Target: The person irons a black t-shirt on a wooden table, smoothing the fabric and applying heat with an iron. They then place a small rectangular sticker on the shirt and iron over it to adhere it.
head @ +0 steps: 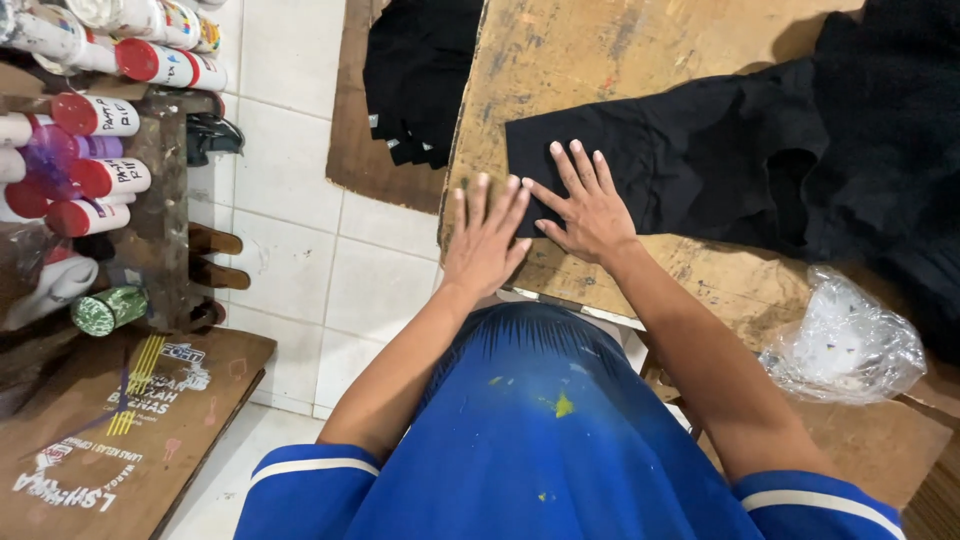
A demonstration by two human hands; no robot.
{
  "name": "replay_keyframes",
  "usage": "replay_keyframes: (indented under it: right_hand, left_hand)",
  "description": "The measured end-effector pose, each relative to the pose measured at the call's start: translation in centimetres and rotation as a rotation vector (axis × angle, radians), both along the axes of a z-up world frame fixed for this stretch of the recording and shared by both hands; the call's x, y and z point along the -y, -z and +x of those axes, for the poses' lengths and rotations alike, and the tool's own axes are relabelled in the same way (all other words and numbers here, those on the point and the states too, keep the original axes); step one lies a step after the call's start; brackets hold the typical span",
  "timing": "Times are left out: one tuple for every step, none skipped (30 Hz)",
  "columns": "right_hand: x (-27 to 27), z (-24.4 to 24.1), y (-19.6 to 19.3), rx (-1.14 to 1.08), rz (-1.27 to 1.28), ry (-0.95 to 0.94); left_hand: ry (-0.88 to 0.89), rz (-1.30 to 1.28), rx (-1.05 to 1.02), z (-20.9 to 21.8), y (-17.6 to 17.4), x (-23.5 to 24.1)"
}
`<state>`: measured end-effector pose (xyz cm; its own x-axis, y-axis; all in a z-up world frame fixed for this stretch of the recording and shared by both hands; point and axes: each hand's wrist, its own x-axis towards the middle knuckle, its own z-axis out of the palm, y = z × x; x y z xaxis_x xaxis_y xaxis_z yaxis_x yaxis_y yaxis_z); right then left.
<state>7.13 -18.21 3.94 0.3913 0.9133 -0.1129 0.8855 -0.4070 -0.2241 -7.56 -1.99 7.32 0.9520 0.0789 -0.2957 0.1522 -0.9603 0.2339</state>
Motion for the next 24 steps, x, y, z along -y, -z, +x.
replay_keyframes:
  right_hand:
    - [-0.1,0.0,0.1,0.003,0.002,0.0]
    - [-0.1,0.0,0.2,-0.009,-0.002,-0.002]
    - [0.0,0.0,0.4,-0.02,-0.006,-0.004]
    - [-0.1,-0.1,0.3,-0.015,-0.002,-0.005]
    - [-0.1,0.0,0.2,-0.017,-0.015,-0.006]
    - [0.0,-0.1,0.1,-0.02,-0.029,-0.002]
    - [-0.1,-0.1,0.0,-0.016,-0.028,0.0]
    - [0.0,-0.1,-0.2,-0.037,-0.048,0.017]
    - [0.0,-0.1,-0.3,-0.059,-0.067,0.033]
    - [0.6,-0.2,-0.7,-0.055,-0.066,0.037]
    - [1.0,-0.4,-1.1,-0.091,-0.034,0.123]
    - [1.6,-0.7,-1.5,-0.129,-0.003,0.207]
    - [2.9,-1.3,-2.0,-0.129,-0.004,0.209]
    - [4.2,-1.7,-2.5,-0.116,0.023,0.274]
    - [5.4,-2.2,-3.0,-0.102,0.051,0.338]
    - [6.8,-3.2,-3.3,-0.097,0.051,0.344]
    - [8.3,-4.1,-3.6,-0.085,0.058,0.364]
    - [9.7,-5.3,-3.9,-0.074,0.063,0.387]
    - [11.2,-6.6,-3.6,-0.07,0.062,0.396]
    - [12.7,-8.0,-3.4,-0.11,0.053,0.433]
    - [14.3,-9.5,-3.2,-0.151,0.043,0.47]
    - [15.3,-11.0,-2.9,-0.144,0.043,0.48]
    - [16.3,-12.5,-2.6,-0.129,0.062,0.529]
    - [17.3,-14.1,-2.3,-0.113,0.082,0.578]
  left_hand:
    - [0.0,0.002,0.003,-0.3,0.7,0.2]
    - [0.037,0.013,0.007,-0.5,1.5,0.6]
    - [0.075,0.023,0.011,-0.8,2.2,1.1]
    - [0.073,0.027,0.016,-1.4,2.3,1.2]
    - [0.074,0.011,-0.002,-1.9,2.3,1.4]
    - [0.079,-0.008,-0.021,-2.3,2.4,1.7]
    - [0.081,-0.007,-0.017,-2.7,2.2,1.6]
    - [0.064,-0.03,-0.01,-3.1,2.0,1.6]
    - [0.047,-0.053,-0.003,-3.5,1.8,1.6]
    - [0.051,-0.052,0.0,-3.7,1.4,1.4]
    - [-0.049,-0.069,0.005,-3.9,1.1,1.1]
    - [-0.15,-0.088,0.006,-4.3,0.7,1.0]
    - [-0.148,-0.089,0.006,-4.2,0.8,0.8]
    - [-0.169,-0.074,0.048,-4.0,0.9,0.5]
    - [-0.191,-0.058,0.09,-3.8,1.0,0.3]
    - [-0.184,-0.06,0.095,-2.9,0.5,0.2]
    - [-0.121,-0.045,0.04,-2.0,-0.1,0.1]
    - [-0.055,-0.031,-0.016,-1.2,-0.7,0.0]
    - [-0.045,-0.033,-0.013,-0.6,-0.6,-0.1]
    - [0.027,-0.007,0.009,0.1,-0.5,-0.1]
    - [0.098,0.018,0.031,0.8,-0.4,-0.1]
    - [0.108,0.016,0.036,1.1,0.5,-0.2]
    - [0.118,0.033,0.022,1.4,1.5,-0.3]
    - [0.127,0.052,0.007,1.6,2.4,-0.4]
